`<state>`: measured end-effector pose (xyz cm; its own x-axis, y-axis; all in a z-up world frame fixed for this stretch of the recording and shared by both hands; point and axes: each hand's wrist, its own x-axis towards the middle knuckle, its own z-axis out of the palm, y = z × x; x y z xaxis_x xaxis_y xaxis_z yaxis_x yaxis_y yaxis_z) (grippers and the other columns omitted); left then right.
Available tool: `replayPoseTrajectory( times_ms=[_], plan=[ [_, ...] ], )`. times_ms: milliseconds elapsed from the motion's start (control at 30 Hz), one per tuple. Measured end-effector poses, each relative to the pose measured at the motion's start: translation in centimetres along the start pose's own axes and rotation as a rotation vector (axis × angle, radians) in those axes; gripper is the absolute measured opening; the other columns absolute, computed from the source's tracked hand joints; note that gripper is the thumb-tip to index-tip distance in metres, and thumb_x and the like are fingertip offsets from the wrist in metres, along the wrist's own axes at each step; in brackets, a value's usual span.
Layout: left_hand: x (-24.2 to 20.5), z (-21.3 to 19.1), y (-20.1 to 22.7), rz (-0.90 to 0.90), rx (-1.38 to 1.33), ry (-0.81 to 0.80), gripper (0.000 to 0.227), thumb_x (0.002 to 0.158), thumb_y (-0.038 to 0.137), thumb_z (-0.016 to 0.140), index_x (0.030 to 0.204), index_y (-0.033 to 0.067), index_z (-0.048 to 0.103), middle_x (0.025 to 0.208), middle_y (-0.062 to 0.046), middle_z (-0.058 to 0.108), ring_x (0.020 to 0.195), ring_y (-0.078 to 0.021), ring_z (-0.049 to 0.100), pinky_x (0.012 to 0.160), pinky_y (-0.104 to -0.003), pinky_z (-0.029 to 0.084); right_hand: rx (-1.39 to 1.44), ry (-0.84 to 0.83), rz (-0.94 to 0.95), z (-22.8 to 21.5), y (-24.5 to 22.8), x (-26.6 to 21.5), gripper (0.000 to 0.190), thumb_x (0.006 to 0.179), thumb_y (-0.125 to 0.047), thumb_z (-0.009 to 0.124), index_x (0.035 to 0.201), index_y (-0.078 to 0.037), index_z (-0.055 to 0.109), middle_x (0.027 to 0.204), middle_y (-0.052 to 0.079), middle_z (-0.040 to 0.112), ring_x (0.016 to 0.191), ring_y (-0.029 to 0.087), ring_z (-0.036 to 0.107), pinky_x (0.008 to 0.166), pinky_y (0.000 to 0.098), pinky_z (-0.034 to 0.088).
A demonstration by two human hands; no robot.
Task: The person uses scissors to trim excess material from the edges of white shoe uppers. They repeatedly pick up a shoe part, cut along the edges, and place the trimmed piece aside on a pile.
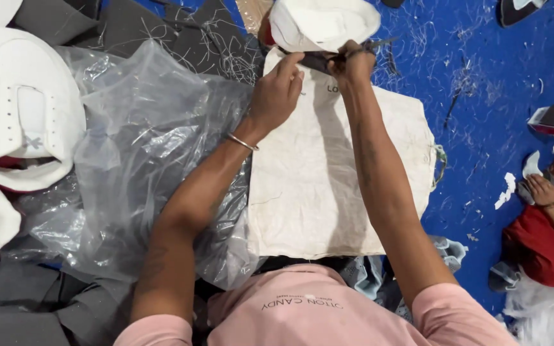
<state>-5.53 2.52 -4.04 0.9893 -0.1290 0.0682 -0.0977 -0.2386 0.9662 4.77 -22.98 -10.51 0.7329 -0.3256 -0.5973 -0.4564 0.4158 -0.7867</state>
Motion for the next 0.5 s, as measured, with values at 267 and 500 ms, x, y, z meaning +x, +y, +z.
replayPoseTrajectory(
  times_ms=[267, 500],
  plan=[
    [-3.1, -1.3, 5.2, 0.805, 0.169, 0.125, 0.029, 0.098, 0.009, 0.064, 0.122, -0.0041, 0.056, 0.114, -0.019, 0.064, 0.106, -0.0358, 0.068, 0.090, -0.043, 0.061, -0.220, -0.009, -0.436, -2.2, 2.4, -25.0, 0.027, 0.092, -0.010, 0.064, 0.114, -0.002, 0.051, 0.082, 0.009, 0.060, 0.062, 0.019, 0.058, 0.058, 0.0341, 0.055],
    [-7.8, 4.1, 1.8, 0.419, 0.581, -0.628, 0.016, 0.088, 0.011, 0.066, 0.101, 0.0023, 0.064, 0.095, -0.014, 0.064, 0.083, -0.0298, 0.067, 0.066, -0.043, 0.057, -0.144, 0.100, 0.153, -9.7, 4.3, -36.5, 0.024, 0.090, -0.009, 0.060, 0.112, -0.005, 0.051, 0.084, 0.013, 0.071, 0.066, 0.024, 0.070, 0.053, 0.0314, 0.052]
  ],
)
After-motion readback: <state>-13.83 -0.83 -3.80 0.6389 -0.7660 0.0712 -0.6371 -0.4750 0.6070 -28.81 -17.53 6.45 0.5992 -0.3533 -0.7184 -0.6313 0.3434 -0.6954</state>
